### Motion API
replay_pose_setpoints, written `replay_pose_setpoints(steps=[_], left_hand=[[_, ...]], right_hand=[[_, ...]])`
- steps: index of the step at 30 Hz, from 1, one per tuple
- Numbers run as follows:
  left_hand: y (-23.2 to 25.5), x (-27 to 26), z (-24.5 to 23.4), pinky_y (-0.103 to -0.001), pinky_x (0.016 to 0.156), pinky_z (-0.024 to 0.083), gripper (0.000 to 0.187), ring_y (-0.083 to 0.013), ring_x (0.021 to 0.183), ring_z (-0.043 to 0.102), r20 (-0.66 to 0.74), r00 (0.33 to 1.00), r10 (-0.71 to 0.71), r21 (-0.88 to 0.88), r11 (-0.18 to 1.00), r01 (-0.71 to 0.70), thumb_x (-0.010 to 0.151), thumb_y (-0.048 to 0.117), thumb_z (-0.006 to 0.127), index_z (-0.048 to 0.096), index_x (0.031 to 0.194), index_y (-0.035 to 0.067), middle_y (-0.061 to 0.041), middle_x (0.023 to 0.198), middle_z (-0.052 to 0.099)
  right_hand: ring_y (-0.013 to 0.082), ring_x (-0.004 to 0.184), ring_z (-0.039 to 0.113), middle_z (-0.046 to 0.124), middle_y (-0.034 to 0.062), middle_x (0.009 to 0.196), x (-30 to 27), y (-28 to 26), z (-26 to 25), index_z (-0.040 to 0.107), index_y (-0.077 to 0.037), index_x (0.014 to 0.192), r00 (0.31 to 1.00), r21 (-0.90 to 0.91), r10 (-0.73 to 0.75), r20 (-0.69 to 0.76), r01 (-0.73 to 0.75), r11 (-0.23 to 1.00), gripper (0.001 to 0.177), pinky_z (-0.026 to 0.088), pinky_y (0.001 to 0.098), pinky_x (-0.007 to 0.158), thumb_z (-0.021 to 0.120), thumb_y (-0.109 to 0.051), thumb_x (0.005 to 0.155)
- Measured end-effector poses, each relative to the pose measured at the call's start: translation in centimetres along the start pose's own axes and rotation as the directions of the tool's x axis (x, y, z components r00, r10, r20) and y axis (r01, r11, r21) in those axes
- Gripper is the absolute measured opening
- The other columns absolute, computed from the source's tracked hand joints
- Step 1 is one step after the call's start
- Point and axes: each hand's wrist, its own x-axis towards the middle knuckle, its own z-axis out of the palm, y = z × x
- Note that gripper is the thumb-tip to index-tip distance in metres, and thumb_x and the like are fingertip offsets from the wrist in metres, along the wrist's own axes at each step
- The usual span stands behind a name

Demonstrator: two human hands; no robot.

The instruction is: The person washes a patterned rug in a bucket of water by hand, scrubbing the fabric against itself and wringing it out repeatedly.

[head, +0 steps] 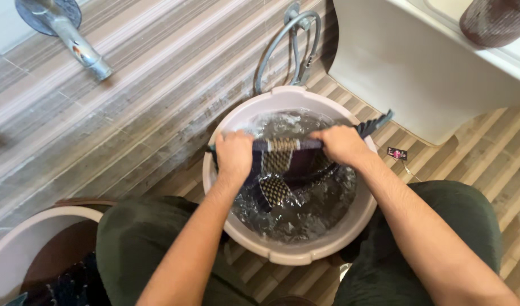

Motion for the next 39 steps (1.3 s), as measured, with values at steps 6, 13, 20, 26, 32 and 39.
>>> replay_pose_setpoints(steps=[6,13,20,26,32,39], left_hand=[[-1.0,1.6,-6.0,-0.047,0.087,0.044,0.015,-0.0252,0.101,0.068,-0.303,0.953,0.01,-0.068,0.997,-0.032,0.09,0.013,0.061,0.075,0.092,0.017,-0.003,0.098,0.072],[-1.2,2.5,-6.6,-0.046,0.079,0.052,0.062,-0.0297,0.101,0.068,-0.103,0.994,0.045,-0.075,0.996,-0.053,0.079,0.011,0.067,0.06,0.14,0.014,-0.012,0.126,0.067],[1.5,1.0,0.9,-0.077,0.108,0.024,0.08,-0.0458,0.144,0.033,0.497,0.865,0.072,-0.044,0.997,-0.058,0.09,0.026,0.064,0.024,0.159,0.03,-0.009,0.166,0.018],[1.3,-2.2,9.4,-0.086,0.11,0.01,0.071,-0.0316,0.159,0.013,0.76,0.649,0.026,-0.211,0.955,0.209,0.098,0.012,0.049,0.026,0.158,0.043,0.011,0.173,0.009],[1.9,-1.0,15.0,-0.087,0.107,0.014,0.075,-0.0288,0.158,0.006,0.82,0.572,0.022,-0.195,0.95,0.243,0.095,0.01,0.049,0.024,0.158,0.043,0.013,0.173,0.006],[1.6,-0.1,27.0,-0.054,0.115,0.042,0.039,-0.0392,0.138,0.055,0.757,0.653,-0.006,-0.209,0.945,0.251,0.117,0.038,0.039,0.055,0.149,0.022,-0.014,0.151,0.057]], right_hand=[[0.0338,0.083,0.073,0.075,0.0111,0.092,-1.4,-1.7,-4.8,0.072,-0.022,0.121,0.904,-0.012,-0.135,-0.405,0.142,0.99,0.047,0.057,0.0498,0.068,0.063,-0.006,0.077],[0.0341,0.087,0.073,0.076,0.0119,0.096,-0.7,-1.6,-3.8,0.071,-0.025,0.125,0.948,0.061,-0.062,-0.311,0.086,0.994,0.047,0.058,0.0478,0.078,0.062,-0.006,0.083],[0.0353,0.132,0.052,0.054,0.0066,0.148,2.7,-1.0,3.5,0.058,-0.034,0.142,0.996,0.188,-0.055,0.069,0.042,0.981,0.071,0.038,0.0479,0.114,0.057,0.005,0.082],[0.0345,0.154,0.019,0.018,0.0012,0.169,3.8,-3.6,7.9,0.037,-0.048,0.155,0.9,0.282,-0.065,0.432,-0.066,0.957,0.076,0.01,0.0604,0.123,0.058,-0.006,0.095],[0.0395,0.145,0.04,0.03,0.0123,0.165,4.8,-2.1,15.3,0.02,-0.046,0.159,0.918,0.393,-0.098,0.384,-0.067,0.917,0.082,0.026,0.0542,0.122,0.064,-0.024,0.095],[0.0378,0.136,0.049,0.045,0.0155,0.153,8.0,0.0,24.9,0.033,-0.039,0.154,0.797,0.329,0.208,0.567,-0.451,0.83,0.06,0.038,0.049,0.116,0.057,-0.034,0.099]])
